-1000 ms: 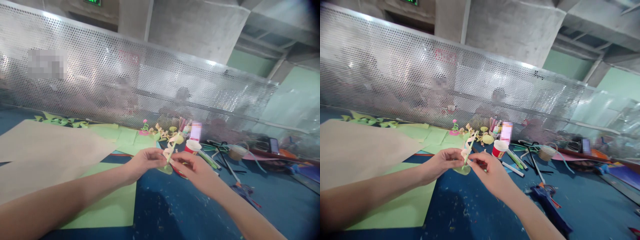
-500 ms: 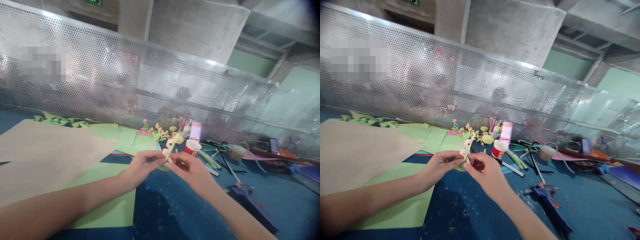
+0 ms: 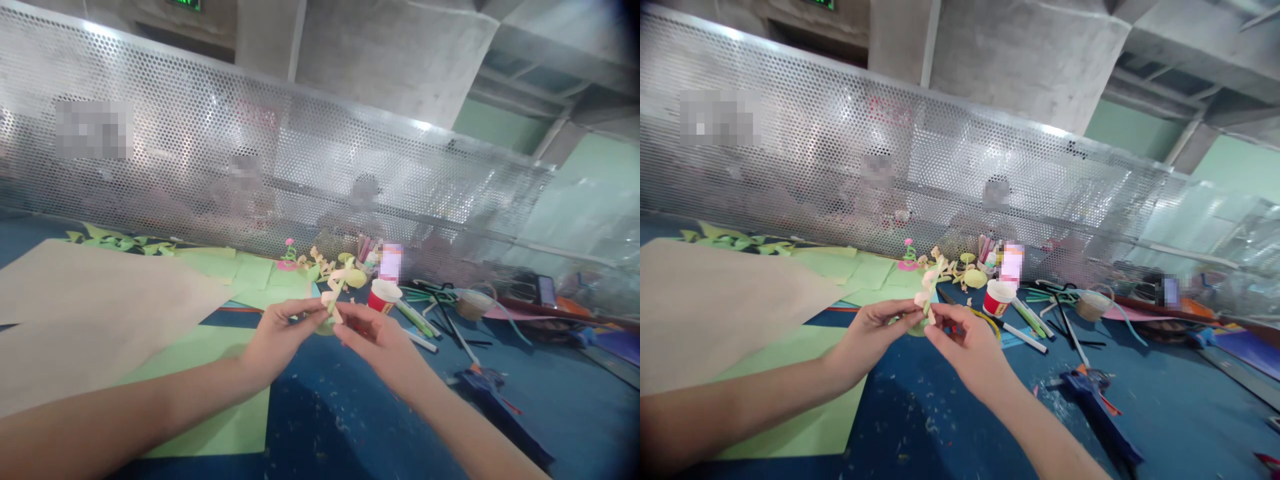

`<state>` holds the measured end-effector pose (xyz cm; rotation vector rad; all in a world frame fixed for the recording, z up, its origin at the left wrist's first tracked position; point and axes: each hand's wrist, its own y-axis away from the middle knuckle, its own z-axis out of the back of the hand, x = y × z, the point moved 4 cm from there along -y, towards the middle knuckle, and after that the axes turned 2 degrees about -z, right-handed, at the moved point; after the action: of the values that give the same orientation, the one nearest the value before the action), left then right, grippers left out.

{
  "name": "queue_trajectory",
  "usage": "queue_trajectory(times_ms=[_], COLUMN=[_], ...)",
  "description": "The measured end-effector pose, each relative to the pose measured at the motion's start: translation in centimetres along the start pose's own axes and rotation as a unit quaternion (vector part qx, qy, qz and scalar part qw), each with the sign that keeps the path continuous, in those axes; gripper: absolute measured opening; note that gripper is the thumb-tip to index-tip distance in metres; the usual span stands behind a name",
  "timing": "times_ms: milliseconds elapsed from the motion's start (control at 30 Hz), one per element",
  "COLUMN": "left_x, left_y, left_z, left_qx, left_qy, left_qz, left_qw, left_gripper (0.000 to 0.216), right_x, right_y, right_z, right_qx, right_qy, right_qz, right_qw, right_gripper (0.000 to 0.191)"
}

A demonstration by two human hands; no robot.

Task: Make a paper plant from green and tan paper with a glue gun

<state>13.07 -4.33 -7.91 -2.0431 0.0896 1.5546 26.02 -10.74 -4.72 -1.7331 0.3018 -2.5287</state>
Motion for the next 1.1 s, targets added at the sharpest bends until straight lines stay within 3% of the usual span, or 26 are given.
queue_trajectory(times_ms=[267, 533, 800, 1100], left_x=[-0.9, -0.3, -0.9, -1.0], left_y=[0.0, 0.1, 0.1, 0.1], left_z=[-0.1, -0.1, -0.4, -0.4], left_qx=[-0.024, -0.02, -0.005, 0.011], left_qy=[0.007, 0.04, 0.046, 0.037], left_qz=[0.045, 0.063, 0.051, 0.045], left_qw=[0.999, 0.997, 0.998, 0.998], left_gripper=[0.02, 0.016, 0.017, 0.016], right_x=[-0.3, -0.7, -0.7, -0.7], right_y=[-0.1, 0.0, 0.1, 0.0], right_z=[0.2, 0.2, 0.2, 0.3], right_qx=[-0.03, -0.036, -0.046, -0.043], right_qy=[-0.146, -0.07, -0.13, -0.116], right_qz=[-0.04, -0.061, -0.059, -0.056], right_qw=[0.988, 0.995, 0.989, 0.991], right_gripper=[0.03, 0.033, 0.03, 0.034])
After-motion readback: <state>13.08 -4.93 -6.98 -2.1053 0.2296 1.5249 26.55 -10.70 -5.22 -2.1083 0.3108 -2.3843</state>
